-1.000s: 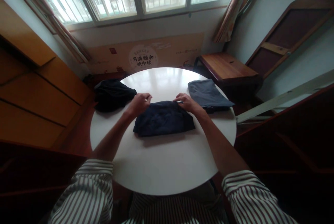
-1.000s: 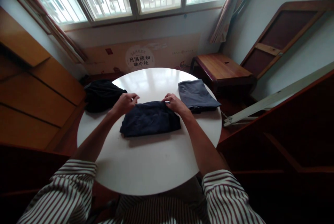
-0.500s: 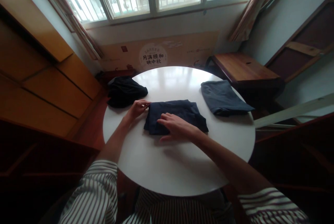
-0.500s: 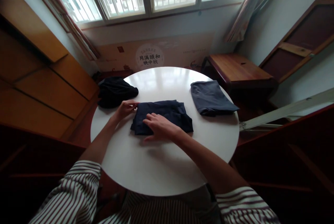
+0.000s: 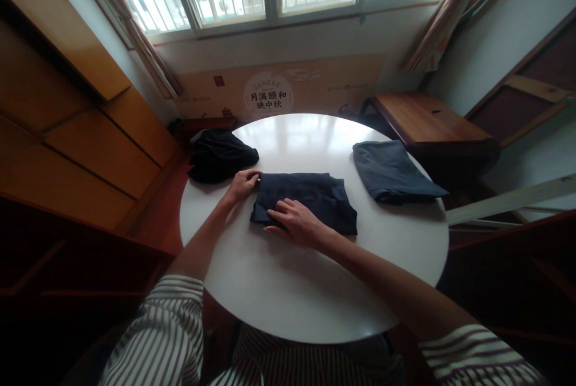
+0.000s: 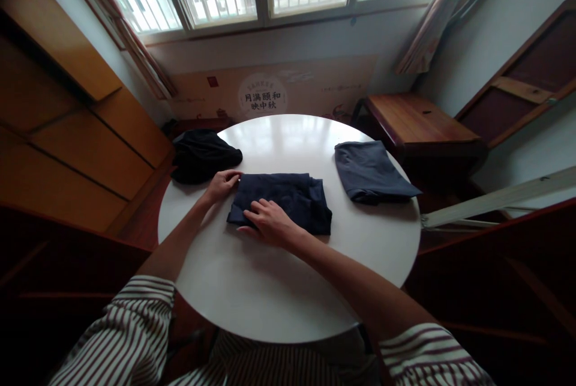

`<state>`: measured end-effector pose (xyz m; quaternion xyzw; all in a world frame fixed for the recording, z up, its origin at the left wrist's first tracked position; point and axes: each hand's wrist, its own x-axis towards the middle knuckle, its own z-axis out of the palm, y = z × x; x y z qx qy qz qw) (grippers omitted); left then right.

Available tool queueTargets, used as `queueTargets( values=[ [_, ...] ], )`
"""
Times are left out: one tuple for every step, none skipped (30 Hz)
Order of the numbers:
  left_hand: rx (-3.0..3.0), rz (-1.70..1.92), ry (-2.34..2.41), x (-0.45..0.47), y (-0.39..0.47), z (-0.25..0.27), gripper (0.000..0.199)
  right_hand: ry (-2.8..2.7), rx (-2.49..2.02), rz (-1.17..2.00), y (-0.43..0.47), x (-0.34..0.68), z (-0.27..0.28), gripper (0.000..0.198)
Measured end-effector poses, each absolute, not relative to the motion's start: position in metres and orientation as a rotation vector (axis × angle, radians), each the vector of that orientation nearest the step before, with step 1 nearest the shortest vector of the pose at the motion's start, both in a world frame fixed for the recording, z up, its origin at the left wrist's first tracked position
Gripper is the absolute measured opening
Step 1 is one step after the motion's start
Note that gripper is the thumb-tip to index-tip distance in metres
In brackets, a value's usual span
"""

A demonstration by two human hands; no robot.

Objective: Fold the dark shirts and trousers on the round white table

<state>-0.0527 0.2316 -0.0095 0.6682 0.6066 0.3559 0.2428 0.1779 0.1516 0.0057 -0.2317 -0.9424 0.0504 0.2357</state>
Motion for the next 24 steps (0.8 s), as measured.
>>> queueTargets(
  values=[
    [1.879, 1.026, 1.678, -0.048, 0.228, -0.005, 0.032, -2.573, -0.674, 0.167, 0.152, 0.178, 0.008, 0.037],
    [1.957, 1.08, 1.681, -0.043, 0.224, -0.001, 0.033, -2.55, -0.727, 0.199, 0.153, 0.179, 0.009, 0.038],
    [2.053, 1.118, 1.66, -0.036, 0.219, 0.003, 0.035, -2.521, -0.788, 0.226, 0.155, 0.18, 0.01, 0.038],
    [2.151, 1.116, 1.617, -0.028, 0.214, 0.006, 0.037, -2.492, -0.852, 0.242, 0.159, 0.182, 0.01, 0.038],
    [2.241, 1.062, 1.565, -0.02, 0.209, 0.009, 0.039, -2.466, -0.921, 0.244, 0.163, 0.184, 0.009, 0.038],
    [2.315, 0.96, 1.522, -0.013, 0.204, 0.009, 0.041, -2.443, -1.004, 0.234, 0.169, 0.187, 0.006, 0.039],
    [2.374, 0.828, 1.501, -0.006, 0.201, 0.009, 0.042, -2.426, -1.102, 0.221, 0.175, 0.191, 0.002, 0.041],
    [2.422, 0.68, 1.499, 0.0, 0.197, 0.008, 0.043, -2.407, -1.22, 0.205, 0.182, 0.195, -0.003, 0.045],
    [2.456, 0.541, 1.515, 0.005, 0.195, 0.006, 0.046, -2.379, -1.354, 0.193, 0.189, 0.2, -0.008, 0.049],
    [2.477, 0.425, 1.542, 0.008, 0.193, 0.004, 0.05, -2.339, -1.49, 0.189, 0.195, 0.204, -0.013, 0.054],
    [2.485, 0.339, 1.573, 0.01, 0.192, 0.002, 0.054, -2.293, -1.612, 0.196, 0.2, 0.209, -0.016, 0.06],
    [2.482, 0.282, 1.603, 0.011, 0.191, 0.0, 0.057, -2.246, -1.709, 0.211, 0.205, 0.213, -0.019, 0.064],
    [2.469, 0.249, 1.63, 0.011, 0.19, -0.001, 0.059, -2.201, -1.784, 0.231, 0.209, 0.217, -0.021, 0.068],
    [2.448, 0.232, 1.658, 0.009, 0.189, -0.002, 0.061, -2.159, -1.844, 0.257, 0.212, 0.22, -0.021, 0.07],
    [2.42, 0.228, 1.69, 0.008, 0.189, -0.003, 0.063, -2.126, -1.891, 0.29, 0.215, 0.223, -0.021, 0.071],
    [2.386, 0.231, 1.721, 0.005, 0.189, -0.004, 0.066, -2.102, -1.928, 0.324, 0.217, 0.225, -0.02, 0.071],
    [2.345, 0.244, 1.757, 0.003, 0.188, -0.006, 0.071, -2.083, -1.958, 0.354, 0.218, 0.226, -0.02, 0.071],
    [2.298, 0.266, 1.795, 0.0, 0.187, -0.009, 0.075, -2.069, -1.978, 0.375, 0.219, 0.227, -0.019, 0.071],
    [2.246, 0.291, 1.828, -0.003, 0.186, -0.012, 0.079, -2.059, -1.987, 0.385, 0.219, 0.227, -0.019, 0.071],
    [2.194, 0.319, 1.853, -0.006, 0.185, -0.015, 0.082, -2.053, -1.985, 0.384, 0.22, 0.228, -0.018, 0.071],
    [2.147, 0.354, 1.87, -0.008, 0.184, -0.018, 0.084, -2.049, -1.975, 0.375, 0.22, 0.228, -0.018, 0.071],
    [2.106, 0.399, 1.88, -0.01, 0.183, -0.021, 0.084, -2.04, -1.965, 0.364, 0.221, 0.229, -0.019, 0.07],
    [2.07, 0.455, 1.887, -0.011, 0.181, -0.022, 0.085, -2.029, -1.958, 0.355, 0.222, 0.23, -0.018, 0.07],
    [2.033, 0.529, 1.894, -0.012, 0.181, -0.022, 0.085, -2.021, -1.946, 0.351, 0.223, 0.231, -0.018, 0.071]
  ],
)
